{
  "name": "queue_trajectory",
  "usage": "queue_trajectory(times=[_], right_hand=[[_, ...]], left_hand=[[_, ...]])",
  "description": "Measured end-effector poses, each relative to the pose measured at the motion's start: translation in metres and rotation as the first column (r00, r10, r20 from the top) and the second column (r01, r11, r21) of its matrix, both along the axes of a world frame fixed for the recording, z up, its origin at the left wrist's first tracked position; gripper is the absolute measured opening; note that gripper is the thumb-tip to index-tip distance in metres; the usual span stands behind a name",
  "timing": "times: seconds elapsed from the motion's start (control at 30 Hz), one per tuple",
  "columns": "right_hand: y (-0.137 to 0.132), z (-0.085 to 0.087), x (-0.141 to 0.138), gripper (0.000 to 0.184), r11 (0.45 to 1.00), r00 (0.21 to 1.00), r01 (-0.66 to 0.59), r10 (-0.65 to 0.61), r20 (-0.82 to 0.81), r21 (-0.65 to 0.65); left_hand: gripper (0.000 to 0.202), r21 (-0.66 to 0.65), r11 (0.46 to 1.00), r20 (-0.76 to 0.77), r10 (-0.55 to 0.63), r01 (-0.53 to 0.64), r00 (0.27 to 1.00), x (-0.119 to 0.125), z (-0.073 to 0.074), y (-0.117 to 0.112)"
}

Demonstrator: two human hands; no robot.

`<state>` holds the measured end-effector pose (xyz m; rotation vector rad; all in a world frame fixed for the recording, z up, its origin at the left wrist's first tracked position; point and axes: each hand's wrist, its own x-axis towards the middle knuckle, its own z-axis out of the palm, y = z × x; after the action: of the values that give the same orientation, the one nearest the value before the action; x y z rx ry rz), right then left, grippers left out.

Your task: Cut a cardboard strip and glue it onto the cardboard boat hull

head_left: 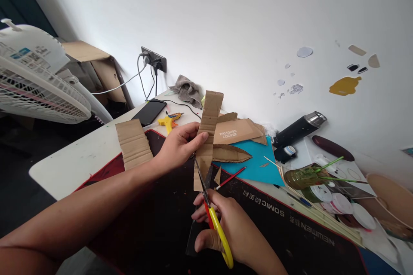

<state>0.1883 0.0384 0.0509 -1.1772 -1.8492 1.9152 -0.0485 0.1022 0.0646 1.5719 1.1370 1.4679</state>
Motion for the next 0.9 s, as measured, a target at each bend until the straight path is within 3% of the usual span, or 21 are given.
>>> queue_trajectory(times=[0.17,0.37,0.67,0.9], right_hand=[[-0.002,-0.002,-0.003,0.083,1.000,0.999,0.007,-0.008,0.033,0.019],[-0.007,-0.010,-0.011,0.066,0.989,0.995,0.065,-0.075,0.067,0.134],[-0.009,-0.016,-0.013,0.043,0.979,0.987,0.085,-0.107,0.117,0.183],[-0.008,-0.015,-0.016,0.041,0.962,0.976,0.091,-0.138,0.169,0.258]], left_hand=[[0.040,-0.034,0.999,0.016,-0.019,0.020,1.000,0.001,-0.001,0.000],[0.041,-0.010,1.000,-0.013,0.015,-0.015,1.000,0.003,-0.003,-0.001],[0.040,-0.016,1.000,0.002,-0.022,0.022,1.000,0.005,-0.001,-0.002],[0.038,-0.021,1.000,-0.016,-0.017,0.016,1.000,0.004,-0.002,-0.001]])
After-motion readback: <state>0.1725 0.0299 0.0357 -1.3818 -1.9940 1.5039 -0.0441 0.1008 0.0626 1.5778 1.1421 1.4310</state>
